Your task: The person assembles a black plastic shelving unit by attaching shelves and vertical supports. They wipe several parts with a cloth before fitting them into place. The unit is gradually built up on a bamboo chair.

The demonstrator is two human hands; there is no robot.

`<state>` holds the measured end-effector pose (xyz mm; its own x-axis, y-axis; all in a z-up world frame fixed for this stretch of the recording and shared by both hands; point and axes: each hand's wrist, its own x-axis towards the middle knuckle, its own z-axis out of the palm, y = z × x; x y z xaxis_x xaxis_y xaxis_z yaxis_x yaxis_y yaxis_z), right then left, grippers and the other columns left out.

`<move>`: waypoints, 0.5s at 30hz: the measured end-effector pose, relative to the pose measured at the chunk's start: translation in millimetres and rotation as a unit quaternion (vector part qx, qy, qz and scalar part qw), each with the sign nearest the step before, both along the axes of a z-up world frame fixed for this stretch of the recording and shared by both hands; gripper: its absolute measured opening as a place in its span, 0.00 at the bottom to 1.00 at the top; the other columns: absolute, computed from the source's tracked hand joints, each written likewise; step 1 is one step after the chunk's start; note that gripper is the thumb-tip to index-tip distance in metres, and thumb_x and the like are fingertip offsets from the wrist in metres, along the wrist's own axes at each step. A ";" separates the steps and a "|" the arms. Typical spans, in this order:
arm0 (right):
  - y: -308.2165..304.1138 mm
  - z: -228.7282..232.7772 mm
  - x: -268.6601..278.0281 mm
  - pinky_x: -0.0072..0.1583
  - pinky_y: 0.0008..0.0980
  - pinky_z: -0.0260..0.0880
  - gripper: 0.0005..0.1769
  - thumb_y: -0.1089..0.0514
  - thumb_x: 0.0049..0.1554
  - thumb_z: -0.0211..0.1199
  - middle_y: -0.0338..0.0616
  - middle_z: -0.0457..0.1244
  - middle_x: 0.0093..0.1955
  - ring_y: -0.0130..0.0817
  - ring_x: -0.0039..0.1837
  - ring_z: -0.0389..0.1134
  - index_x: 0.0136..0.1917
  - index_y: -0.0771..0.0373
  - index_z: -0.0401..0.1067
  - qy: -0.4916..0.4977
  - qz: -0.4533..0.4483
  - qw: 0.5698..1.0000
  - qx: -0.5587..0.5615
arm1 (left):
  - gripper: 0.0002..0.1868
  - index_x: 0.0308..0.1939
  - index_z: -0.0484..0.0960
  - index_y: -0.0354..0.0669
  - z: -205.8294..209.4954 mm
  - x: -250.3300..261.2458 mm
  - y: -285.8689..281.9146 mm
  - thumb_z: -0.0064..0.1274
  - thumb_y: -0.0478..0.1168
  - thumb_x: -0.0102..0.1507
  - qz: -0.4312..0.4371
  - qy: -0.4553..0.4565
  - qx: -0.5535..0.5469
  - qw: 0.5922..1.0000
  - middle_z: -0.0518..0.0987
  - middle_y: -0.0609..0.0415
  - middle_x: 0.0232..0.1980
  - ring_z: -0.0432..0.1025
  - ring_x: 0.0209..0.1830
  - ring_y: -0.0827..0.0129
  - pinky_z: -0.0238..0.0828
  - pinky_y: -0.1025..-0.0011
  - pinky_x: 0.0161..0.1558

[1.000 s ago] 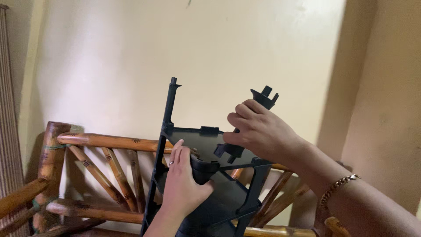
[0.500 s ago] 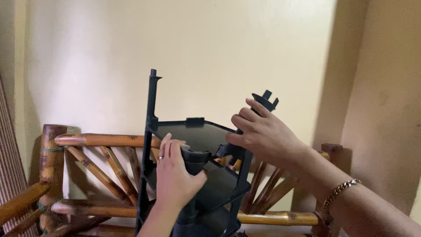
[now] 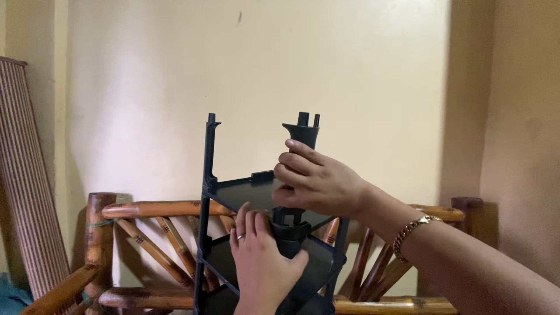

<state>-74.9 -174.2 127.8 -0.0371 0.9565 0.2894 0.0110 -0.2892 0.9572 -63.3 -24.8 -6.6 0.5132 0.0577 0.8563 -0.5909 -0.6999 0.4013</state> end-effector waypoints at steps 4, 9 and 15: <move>1.2 -3.3 2.3 0.79 0.50 0.53 0.09 0.59 0.52 0.66 0.38 0.59 0.50 0.40 0.64 0.63 0.42 0.51 0.67 0.047 0.030 0.998 0.019 | 0.46 0.56 0.67 0.33 -2.9 2.7 0.3 0.69 0.52 0.40 -0.006 -0.036 -0.008 0.999 0.66 0.40 0.63 0.50 0.75 0.47 0.50 0.44 0.66; -6.3 -7.0 -2.0 0.80 0.51 0.53 0.08 0.59 0.52 0.65 0.37 0.59 0.49 0.39 0.63 0.63 0.42 0.49 0.68 0.047 0.008 0.998 0.048 | 0.47 0.57 0.67 0.35 -5.4 1.3 -3.7 0.70 0.52 0.41 -0.001 -0.032 -0.006 0.999 0.66 0.41 0.64 0.50 0.77 0.46 0.47 0.41 0.66; -12.5 -9.1 1.7 0.79 0.47 0.53 0.08 0.59 0.52 0.65 0.37 0.60 0.51 0.40 0.64 0.63 0.43 0.49 0.67 0.028 -0.013 0.999 -0.015 | 0.48 0.59 0.66 0.35 -6.2 1.1 -5.1 0.70 0.51 0.41 -0.006 -0.044 -0.003 0.999 0.66 0.39 0.65 0.49 0.78 0.44 0.47 0.40 0.66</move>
